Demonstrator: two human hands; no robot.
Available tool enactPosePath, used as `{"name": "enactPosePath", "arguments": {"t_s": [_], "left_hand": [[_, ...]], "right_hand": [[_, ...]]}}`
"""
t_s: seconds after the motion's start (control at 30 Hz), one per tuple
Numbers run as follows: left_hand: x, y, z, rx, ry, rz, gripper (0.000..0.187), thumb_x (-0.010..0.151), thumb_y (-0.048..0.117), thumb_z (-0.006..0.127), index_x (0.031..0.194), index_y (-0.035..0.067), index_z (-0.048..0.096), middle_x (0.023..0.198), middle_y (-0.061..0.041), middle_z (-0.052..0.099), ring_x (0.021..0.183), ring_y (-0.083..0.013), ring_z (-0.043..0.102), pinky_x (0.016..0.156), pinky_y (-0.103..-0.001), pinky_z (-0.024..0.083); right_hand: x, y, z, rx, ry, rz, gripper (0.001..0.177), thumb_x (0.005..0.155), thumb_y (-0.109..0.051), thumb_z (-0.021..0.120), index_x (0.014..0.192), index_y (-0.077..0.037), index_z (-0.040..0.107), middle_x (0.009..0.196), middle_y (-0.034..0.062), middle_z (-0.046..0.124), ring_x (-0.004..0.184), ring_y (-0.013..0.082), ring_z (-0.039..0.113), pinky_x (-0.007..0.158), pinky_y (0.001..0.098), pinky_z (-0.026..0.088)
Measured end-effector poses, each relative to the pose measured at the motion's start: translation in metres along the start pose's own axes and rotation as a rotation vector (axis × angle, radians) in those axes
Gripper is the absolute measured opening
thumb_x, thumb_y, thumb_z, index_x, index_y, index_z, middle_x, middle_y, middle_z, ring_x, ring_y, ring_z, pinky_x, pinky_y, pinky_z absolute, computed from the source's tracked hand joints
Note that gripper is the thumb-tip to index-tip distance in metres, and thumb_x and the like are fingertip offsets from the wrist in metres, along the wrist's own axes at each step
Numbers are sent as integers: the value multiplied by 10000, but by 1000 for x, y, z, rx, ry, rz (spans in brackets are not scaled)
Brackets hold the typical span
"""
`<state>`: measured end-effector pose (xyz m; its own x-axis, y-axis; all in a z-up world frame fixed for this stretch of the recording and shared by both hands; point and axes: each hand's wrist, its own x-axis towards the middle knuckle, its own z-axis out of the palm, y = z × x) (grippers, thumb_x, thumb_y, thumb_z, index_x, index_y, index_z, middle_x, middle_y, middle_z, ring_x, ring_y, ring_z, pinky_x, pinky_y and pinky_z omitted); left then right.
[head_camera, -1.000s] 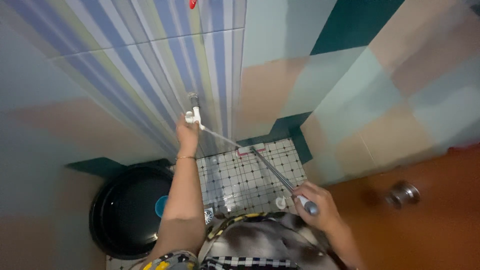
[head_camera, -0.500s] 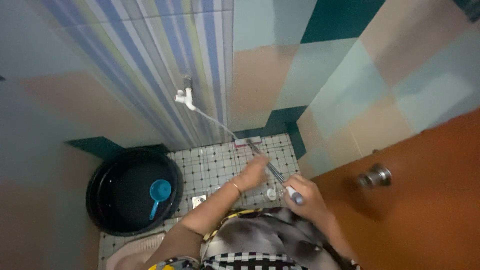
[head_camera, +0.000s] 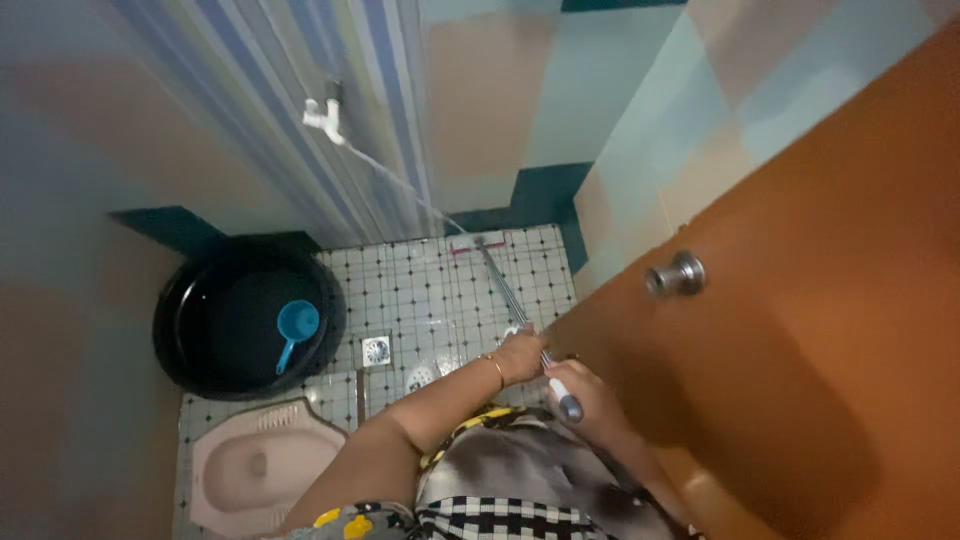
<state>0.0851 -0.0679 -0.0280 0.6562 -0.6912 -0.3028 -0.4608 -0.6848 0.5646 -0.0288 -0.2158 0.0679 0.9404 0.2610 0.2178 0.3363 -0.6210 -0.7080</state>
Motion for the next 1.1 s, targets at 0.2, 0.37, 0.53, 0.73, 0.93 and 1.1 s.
{"name": "enactPosePath", "arguments": {"t_s": [0.2, 0.37, 0.53, 0.73, 0.93, 1.1], "left_hand": [[-37, 97, -6, 137, -223, 73, 257, 899, 159, 642, 1106, 38, 735, 1054, -241, 744, 993, -381, 747, 805, -477, 611], [-52, 123, 26, 150, -196, 137, 205, 926, 158, 653, 1051, 39, 764, 985, -235, 758, 939, -364, 773, 801, -446, 625], [-36, 100, 30, -128, 35, 55, 317, 828, 150, 675, 1139, 121, 727, 1175, -236, 686, 1081, -421, 672, 920, -492, 545], [3, 51, 79, -28, 264, 157, 511, 712, 196, 780, 1207, 86, 722, 1357, -353, 557, 1252, -539, 517, 964, -569, 438], [-30, 134, 33, 225, -286, 22, 238, 882, 180, 663, 1046, 42, 766, 1089, -223, 765, 1066, -381, 744, 930, -481, 585], [-22, 130, 75, 220, -162, 231, 189, 830, 116, 688, 967, 25, 780, 1055, -221, 750, 1037, -365, 726, 895, -468, 585]], "right_hand": [[-57, -61, -83, 68, -16, 120, 256, 810, -104, 759, 1047, -21, 711, 1054, 176, 731, 968, 336, 727, 843, 386, 572], [-89, -71, -98, 44, 27, 192, 201, 797, -98, 760, 987, -38, 730, 1015, 157, 753, 937, 324, 755, 817, 369, 589], [-79, -26, -65, 41, 118, -10, 202, 848, -82, 732, 1035, -31, 675, 1030, 178, 717, 934, 341, 723, 814, 376, 580], [-86, 17, -13, 25, 57, 79, 261, 803, -70, 741, 1057, -36, 693, 1073, 211, 705, 966, 378, 704, 838, 427, 586], [-125, -27, -76, 15, 123, 63, 327, 798, -110, 768, 1099, -12, 685, 1109, 208, 707, 1000, 357, 718, 866, 410, 567], [-129, -54, -93, 23, 106, 186, 240, 812, -107, 759, 1034, -34, 710, 1066, 172, 739, 979, 316, 748, 857, 375, 584]]}}
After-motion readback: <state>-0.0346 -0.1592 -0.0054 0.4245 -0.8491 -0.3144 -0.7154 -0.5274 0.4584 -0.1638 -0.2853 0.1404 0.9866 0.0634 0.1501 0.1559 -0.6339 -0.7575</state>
